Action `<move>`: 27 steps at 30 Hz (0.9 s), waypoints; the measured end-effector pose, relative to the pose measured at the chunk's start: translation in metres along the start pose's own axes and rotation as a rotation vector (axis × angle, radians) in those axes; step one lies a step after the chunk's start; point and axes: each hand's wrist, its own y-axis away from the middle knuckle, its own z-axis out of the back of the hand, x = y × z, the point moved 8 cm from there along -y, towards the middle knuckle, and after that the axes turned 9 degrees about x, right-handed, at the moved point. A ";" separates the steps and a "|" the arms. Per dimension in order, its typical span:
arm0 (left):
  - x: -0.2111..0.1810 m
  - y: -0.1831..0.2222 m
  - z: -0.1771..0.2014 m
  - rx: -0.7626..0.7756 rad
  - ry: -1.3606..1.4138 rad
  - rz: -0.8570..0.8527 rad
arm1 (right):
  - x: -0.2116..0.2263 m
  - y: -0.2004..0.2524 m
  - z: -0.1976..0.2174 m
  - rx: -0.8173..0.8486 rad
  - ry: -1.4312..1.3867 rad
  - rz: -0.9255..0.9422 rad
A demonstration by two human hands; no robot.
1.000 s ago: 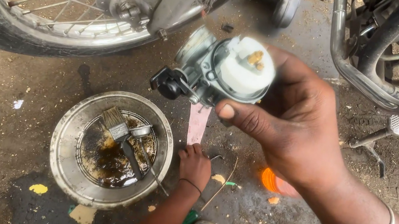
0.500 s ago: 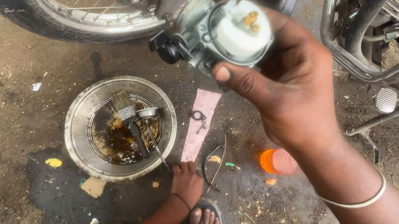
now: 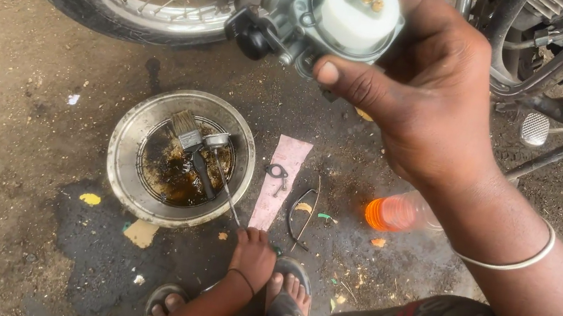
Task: Disassembling, cleaning, and inspecting a motorcycle carburetor using tools and solvent.
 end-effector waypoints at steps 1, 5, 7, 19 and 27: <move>-0.001 0.002 0.001 -0.014 -0.033 -0.018 | 0.001 0.001 0.000 -0.009 0.000 -0.007; -0.003 0.009 0.010 -0.075 -0.099 -0.140 | 0.005 0.004 0.000 -0.002 0.037 0.018; 0.008 0.024 0.036 -0.118 -0.044 -0.194 | 0.011 0.002 -0.005 0.029 0.076 0.011; 0.162 0.244 0.225 -0.121 0.637 -0.026 | -0.056 0.015 -0.061 0.375 0.030 -0.364; 0.192 0.291 0.089 -0.495 1.223 0.362 | 0.009 0.019 -0.138 0.513 -0.140 -0.322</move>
